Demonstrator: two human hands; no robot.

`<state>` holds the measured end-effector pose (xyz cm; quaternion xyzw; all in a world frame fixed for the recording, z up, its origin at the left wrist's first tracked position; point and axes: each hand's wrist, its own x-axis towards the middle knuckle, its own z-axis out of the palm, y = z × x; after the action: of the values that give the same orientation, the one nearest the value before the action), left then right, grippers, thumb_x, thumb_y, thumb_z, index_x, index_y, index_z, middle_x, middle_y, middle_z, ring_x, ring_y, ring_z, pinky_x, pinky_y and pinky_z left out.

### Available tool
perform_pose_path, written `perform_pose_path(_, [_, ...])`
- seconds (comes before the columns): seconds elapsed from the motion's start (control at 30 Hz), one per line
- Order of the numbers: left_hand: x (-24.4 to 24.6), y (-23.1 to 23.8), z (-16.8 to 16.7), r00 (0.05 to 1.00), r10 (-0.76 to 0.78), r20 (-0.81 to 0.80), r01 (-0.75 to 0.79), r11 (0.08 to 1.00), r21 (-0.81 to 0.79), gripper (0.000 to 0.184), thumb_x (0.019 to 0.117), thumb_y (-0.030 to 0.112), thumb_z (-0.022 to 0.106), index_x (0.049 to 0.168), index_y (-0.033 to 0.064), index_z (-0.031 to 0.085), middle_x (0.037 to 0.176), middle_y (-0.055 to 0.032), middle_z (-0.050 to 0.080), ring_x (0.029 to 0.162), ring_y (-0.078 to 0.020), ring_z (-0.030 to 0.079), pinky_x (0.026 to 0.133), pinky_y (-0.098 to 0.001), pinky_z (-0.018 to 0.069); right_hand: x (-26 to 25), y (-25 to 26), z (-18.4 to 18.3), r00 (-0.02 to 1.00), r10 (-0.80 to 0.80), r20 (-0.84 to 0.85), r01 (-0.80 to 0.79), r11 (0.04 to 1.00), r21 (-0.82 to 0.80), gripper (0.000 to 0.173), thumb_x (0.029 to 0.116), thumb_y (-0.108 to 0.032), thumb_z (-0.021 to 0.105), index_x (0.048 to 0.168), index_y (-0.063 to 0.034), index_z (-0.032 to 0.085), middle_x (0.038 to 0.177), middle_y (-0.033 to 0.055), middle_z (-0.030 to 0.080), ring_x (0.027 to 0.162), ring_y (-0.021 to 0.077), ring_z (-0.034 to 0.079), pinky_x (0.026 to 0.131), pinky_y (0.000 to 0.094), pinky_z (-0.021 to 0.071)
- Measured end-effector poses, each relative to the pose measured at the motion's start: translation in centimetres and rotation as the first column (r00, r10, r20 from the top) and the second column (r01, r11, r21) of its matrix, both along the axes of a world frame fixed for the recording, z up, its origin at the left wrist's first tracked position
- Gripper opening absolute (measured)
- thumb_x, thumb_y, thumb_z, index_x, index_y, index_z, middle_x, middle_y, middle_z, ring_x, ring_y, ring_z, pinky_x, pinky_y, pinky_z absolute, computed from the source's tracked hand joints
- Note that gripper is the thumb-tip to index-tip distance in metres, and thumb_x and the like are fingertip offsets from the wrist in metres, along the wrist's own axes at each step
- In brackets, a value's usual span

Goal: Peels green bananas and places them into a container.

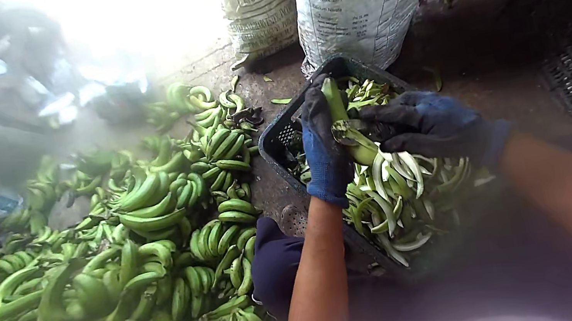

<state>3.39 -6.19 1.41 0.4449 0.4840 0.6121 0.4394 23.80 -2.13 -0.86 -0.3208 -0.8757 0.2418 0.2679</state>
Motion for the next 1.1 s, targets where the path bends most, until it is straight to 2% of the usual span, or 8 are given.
perform_pose_path(0.13, [0.8, -2.1, 1.0, 0.936, -0.342, 0.081, 0.351, 0.917, -0.191, 0.040, 0.1091, 0.048, 0.032, 0.132, 0.0253, 0.057, 0.092, 0.0027, 0.067, 0.068, -0.0065, 0.064, 0.052, -0.0251, 0.0557, 1.8, 4.4, 0.6, 0.962, -0.266, 0.059, 0.262, 0.963, 0.063, 0.046, 0.1020, -0.041, 0.056, 0.143, -0.0209, 0.056, 0.117, 0.0133, 0.068, 0.107, 0.0298, 0.067, 0.092, 0.0547, 0.0536])
perform_pose_path(0.2, [0.7, -1.3, 0.9, 0.915, -0.366, 0.167, 0.398, 0.883, -0.248, 0.039, 0.1084, 0.045, 0.037, 0.129, 0.0195, 0.058, 0.093, -0.0013, 0.067, 0.071, -0.0111, 0.066, 0.057, -0.0292, 0.0586, 2.5, 4.3, 2.3, 0.950, -0.308, 0.047, 0.306, 0.951, 0.039, 0.056, 0.1034, -0.045, 0.048, 0.153, -0.0182, 0.047, 0.121, 0.0193, 0.066, 0.107, 0.0344, 0.065, 0.091, 0.0569, 0.0512])
perform_pose_path(0.4, [-0.7, 2.3, -0.7, 0.990, 0.138, -0.004, -0.137, 0.982, -0.133, 0.043, 0.1105, 0.033, 0.038, 0.143, 0.0062, 0.048, 0.114, -0.0070, 0.066, 0.097, -0.0120, 0.067, 0.084, -0.0330, 0.0596, 1.5, 0.1, -0.3, 0.995, 0.085, -0.058, -0.090, 0.991, -0.095, 0.053, 0.0980, -0.048, 0.059, 0.143, -0.0200, 0.059, 0.123, 0.0003, 0.069, 0.113, 0.0129, 0.064, 0.101, 0.0385, 0.0531])
perform_pose_path(0.53, [0.7, 0.5, -0.3, 0.998, -0.068, 0.017, 0.069, 0.994, -0.084, 0.038, 0.1103, 0.024, 0.033, 0.139, 0.0006, 0.044, 0.115, -0.0041, 0.061, 0.100, -0.0044, 0.060, 0.089, -0.0248, 0.0532, 1.7, 2.2, -0.5, 0.999, 0.050, -0.010, -0.050, 0.999, 0.017, 0.053, 0.0984, -0.039, 0.062, 0.148, -0.0216, 0.056, 0.132, 0.0085, 0.066, 0.121, 0.0242, 0.062, 0.106, 0.0471, 0.0471])
perform_pose_path(0.63, [1.1, -0.4, 0.5, 0.962, -0.272, -0.024, 0.261, 0.942, -0.213, 0.042, 0.1109, 0.031, 0.029, 0.138, 0.0056, 0.049, 0.104, -0.0029, 0.063, 0.088, -0.0050, 0.063, 0.078, -0.0251, 0.0566, 2.6, 3.9, 1.3, 0.989, -0.143, 0.028, 0.142, 0.989, 0.036, 0.053, 0.1006, -0.036, 0.059, 0.150, -0.0168, 0.053, 0.128, 0.0183, 0.066, 0.119, 0.0341, 0.062, 0.103, 0.0540, 0.0468])
perform_pose_path(0.77, [0.4, 1.2, -1.2, 1.000, -0.007, 0.002, 0.007, 0.993, -0.117, 0.040, 0.1107, 0.028, 0.031, 0.138, 0.0056, 0.051, 0.111, -0.0036, 0.063, 0.097, -0.0055, 0.062, 0.087, -0.0267, 0.0553, 2.8, 2.8, -0.3, 0.996, -0.001, -0.088, 0.002, 1.000, 0.012, 0.047, 0.0986, -0.041, 0.062, 0.139, -0.0163, 0.061, 0.116, 0.0060, 0.068, 0.105, 0.0172, 0.066, 0.094, 0.0386, 0.0557])
perform_pose_path(0.87, [0.6, 2.1, -1.4, 0.978, 0.172, 0.119, -0.166, 0.984, -0.063, 0.035, 0.1112, 0.022, 0.030, 0.138, 0.0026, 0.043, 0.110, -0.0042, 0.059, 0.096, -0.0052, 0.060, 0.086, -0.0256, 0.0535, 1.7, 0.9, -0.8, 0.994, 0.109, -0.017, -0.108, 0.993, 0.048, 0.050, 0.0958, -0.038, 0.063, 0.143, -0.0221, 0.061, 0.133, 0.0058, 0.066, 0.118, 0.0224, 0.062, 0.103, 0.0432, 0.0483])
perform_pose_path(1.1, [1.1, 0.0, 1.1, 0.925, -0.374, 0.071, 0.381, 0.907, -0.180, 0.043, 0.1091, 0.028, 0.027, 0.139, 0.0074, 0.049, 0.106, -0.0005, 0.064, 0.087, -0.0035, 0.063, 0.077, -0.0232, 0.0568, 2.5, 4.3, 1.2, 0.992, -0.100, -0.075, 0.101, 0.995, 0.001, 0.055, 0.1007, -0.035, 0.055, 0.150, -0.0128, 0.051, 0.124, 0.0154, 0.065, 0.110, 0.0220, 0.063, 0.099, 0.0418, 0.0495])
